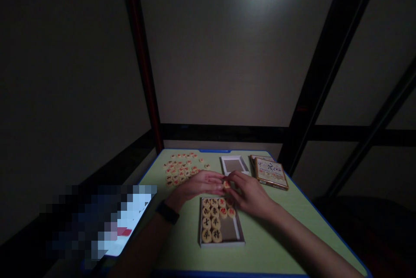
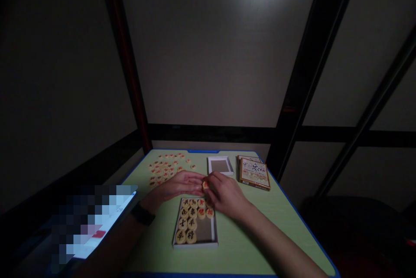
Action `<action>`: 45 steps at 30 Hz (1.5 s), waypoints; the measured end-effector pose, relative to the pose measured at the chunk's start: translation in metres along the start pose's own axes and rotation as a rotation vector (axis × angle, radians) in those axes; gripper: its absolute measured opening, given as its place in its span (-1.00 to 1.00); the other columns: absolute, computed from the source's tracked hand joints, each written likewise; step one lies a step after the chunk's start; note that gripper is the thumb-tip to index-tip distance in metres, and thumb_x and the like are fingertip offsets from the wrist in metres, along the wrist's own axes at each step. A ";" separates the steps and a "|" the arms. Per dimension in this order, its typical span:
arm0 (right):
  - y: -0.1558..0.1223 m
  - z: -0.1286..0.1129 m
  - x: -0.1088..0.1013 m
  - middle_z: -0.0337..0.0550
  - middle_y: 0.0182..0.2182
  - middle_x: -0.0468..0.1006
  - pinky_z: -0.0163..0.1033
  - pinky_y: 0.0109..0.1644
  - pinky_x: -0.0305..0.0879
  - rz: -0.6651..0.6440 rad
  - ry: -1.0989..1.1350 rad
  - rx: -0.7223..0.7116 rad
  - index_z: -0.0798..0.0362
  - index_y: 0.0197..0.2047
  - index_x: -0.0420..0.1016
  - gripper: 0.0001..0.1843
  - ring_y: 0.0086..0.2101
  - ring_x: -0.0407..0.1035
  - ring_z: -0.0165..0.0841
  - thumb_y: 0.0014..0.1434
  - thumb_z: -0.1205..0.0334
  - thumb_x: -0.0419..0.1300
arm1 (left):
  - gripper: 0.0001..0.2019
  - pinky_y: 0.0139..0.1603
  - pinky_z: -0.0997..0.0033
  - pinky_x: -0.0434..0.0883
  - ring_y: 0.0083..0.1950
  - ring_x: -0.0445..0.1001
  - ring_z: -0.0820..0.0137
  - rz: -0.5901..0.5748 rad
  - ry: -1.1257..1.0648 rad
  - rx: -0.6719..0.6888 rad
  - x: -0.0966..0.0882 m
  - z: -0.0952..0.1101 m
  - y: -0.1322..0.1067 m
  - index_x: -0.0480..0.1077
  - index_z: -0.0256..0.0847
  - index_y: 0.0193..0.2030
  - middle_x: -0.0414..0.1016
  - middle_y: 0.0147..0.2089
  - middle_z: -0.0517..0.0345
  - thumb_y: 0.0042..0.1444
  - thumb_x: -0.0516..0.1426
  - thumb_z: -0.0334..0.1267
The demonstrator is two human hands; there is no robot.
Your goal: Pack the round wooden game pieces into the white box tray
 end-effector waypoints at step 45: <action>-0.009 -0.002 0.023 -0.27 -0.49 0.51 -0.34 -0.43 -0.01 -0.462 0.074 0.079 0.04 -0.27 0.51 -0.75 -0.44 0.35 -0.37 -0.03 0.25 0.43 | -0.65 -0.13 0.39 0.43 -0.24 0.55 0.37 0.346 0.003 0.136 -0.020 0.018 -0.002 0.54 -0.32 -0.21 0.60 -0.26 0.02 -0.15 0.39 -0.22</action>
Point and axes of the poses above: each hand's wrist, its own y-axis towards the middle knuckle, its own x-axis out of the palm, z = x × y, the point moved 6 cm from there along y, towards the middle knuckle
